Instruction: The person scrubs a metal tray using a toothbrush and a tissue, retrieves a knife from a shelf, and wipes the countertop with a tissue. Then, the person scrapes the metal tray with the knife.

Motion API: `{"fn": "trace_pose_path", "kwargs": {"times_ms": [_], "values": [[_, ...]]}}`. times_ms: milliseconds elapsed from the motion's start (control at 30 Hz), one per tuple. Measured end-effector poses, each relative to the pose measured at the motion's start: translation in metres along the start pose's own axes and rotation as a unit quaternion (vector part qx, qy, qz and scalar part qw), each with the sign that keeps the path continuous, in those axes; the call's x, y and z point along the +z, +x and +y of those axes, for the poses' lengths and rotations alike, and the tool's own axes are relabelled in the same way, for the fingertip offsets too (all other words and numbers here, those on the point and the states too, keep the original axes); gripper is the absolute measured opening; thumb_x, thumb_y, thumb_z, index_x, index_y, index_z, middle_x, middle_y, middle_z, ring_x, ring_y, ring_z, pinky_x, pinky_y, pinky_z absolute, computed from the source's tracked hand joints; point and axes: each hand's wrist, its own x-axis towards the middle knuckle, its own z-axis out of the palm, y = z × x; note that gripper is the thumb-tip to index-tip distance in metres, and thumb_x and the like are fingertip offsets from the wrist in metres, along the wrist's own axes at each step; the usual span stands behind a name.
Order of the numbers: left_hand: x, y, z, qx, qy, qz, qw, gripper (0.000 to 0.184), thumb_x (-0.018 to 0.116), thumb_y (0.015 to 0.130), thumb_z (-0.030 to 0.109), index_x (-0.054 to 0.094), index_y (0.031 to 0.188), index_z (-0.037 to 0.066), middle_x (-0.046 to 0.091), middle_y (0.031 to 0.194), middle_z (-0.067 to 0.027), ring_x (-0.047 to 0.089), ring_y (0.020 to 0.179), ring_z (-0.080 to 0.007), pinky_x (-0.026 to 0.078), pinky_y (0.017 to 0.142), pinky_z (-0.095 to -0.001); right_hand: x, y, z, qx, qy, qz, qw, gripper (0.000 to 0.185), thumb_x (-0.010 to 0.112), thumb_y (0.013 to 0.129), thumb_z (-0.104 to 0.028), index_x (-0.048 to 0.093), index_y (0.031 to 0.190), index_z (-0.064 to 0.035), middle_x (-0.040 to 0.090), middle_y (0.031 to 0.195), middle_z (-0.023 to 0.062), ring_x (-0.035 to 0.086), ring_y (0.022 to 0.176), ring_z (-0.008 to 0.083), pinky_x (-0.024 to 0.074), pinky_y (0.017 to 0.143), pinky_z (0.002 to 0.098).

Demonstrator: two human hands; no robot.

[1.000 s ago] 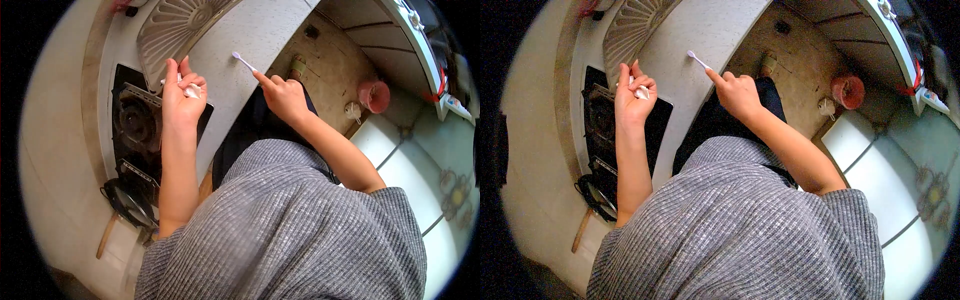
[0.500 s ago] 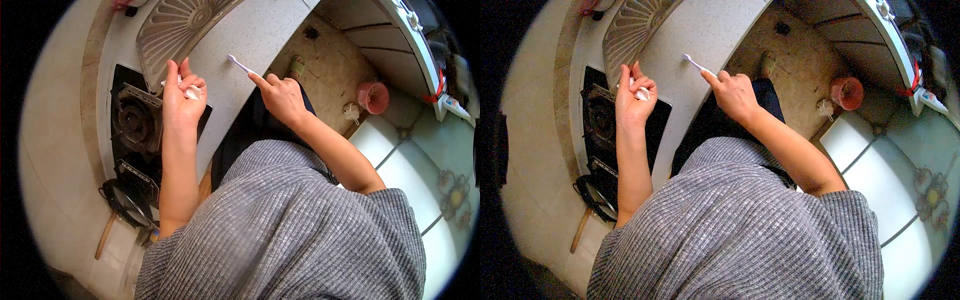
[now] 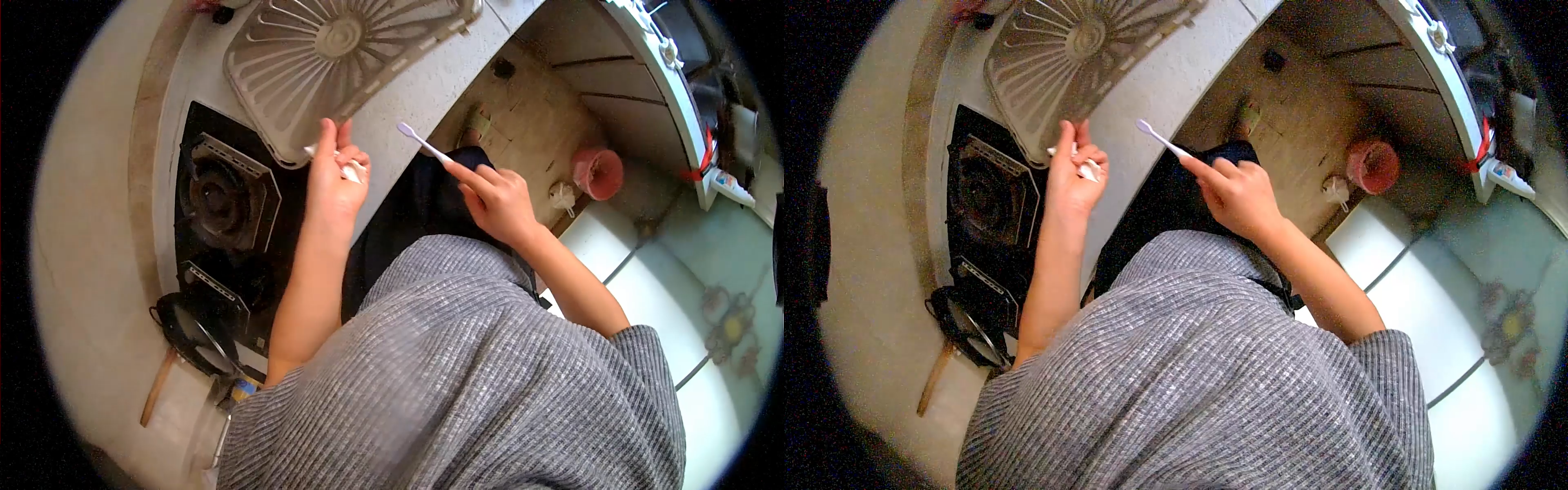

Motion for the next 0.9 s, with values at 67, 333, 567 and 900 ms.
{"fn": "trace_pose_path", "kwargs": {"times_ms": [67, 333, 567, 900], "values": [[-0.008, 0.009, -0.013, -0.010, 0.008, 0.013, 1.000, 0.021, 0.066, 0.085, 0.031, 0.058, 0.097, 0.016, 0.066, 0.091, 0.0035, 0.037, 0.044, -0.0036, 0.039, 0.054, -0.0232, -0.016, -0.012, 0.000, -0.019, 0.005, 0.009, 1.000, 0.042, 0.064, 0.075, -0.009, 0.061, 0.116, -0.0163, 0.047, 0.063, 0.0034, 0.044, 0.048, 0.0212, 0.0378, 0.047, 0.0342], [-0.025, 0.028, -0.056, 0.034, 0.030, 0.006, 0.999, 0.030, 0.068, 0.083, 0.037, 0.056, 0.100, 0.015, 0.063, 0.093, 0.0004, 0.040, 0.049, -0.0040, 0.039, 0.054, -0.0230, -0.029, 0.021, -0.022, 0.005, -0.014, 0.036, 0.999, 0.046, 0.064, 0.075, -0.008, 0.060, 0.120, -0.0164, 0.045, 0.061, 0.0038, 0.045, 0.048, 0.0221, 0.0395, 0.048, 0.0341], [-0.014, 0.023, -0.060, 0.008, 0.032, 0.021, 0.999, 0.030, 0.068, 0.083, 0.039, 0.057, 0.097, 0.015, 0.064, 0.093, 0.0033, 0.042, 0.051, -0.0052, 0.039, 0.051, -0.0240, -0.009, 0.041, -0.026, 0.037, -0.035, 0.004, 0.999, 0.041, 0.060, 0.079, -0.011, 0.059, 0.119, -0.0172, 0.053, 0.064, 0.0073, 0.053, 0.049, 0.0264, 0.0452, 0.050, 0.0378], [-0.015, 0.050, -0.080, 0.035, 0.055, 0.085, 0.994, 0.024, 0.065, 0.086, 0.036, 0.059, 0.093, 0.013, 0.065, 0.084, 0.0013, 0.041, 0.056, -0.0056, 0.038, 0.054, -0.0227, -0.011, 0.066, -0.031, 0.057, -0.145, -0.101, 0.983, 0.037, 0.058, 0.079, -0.009, 0.061, 0.115, -0.0143, 0.060, 0.069, 0.0124, 0.061, 0.059, 0.0303, 0.0480, 0.055, 0.0409]]}}
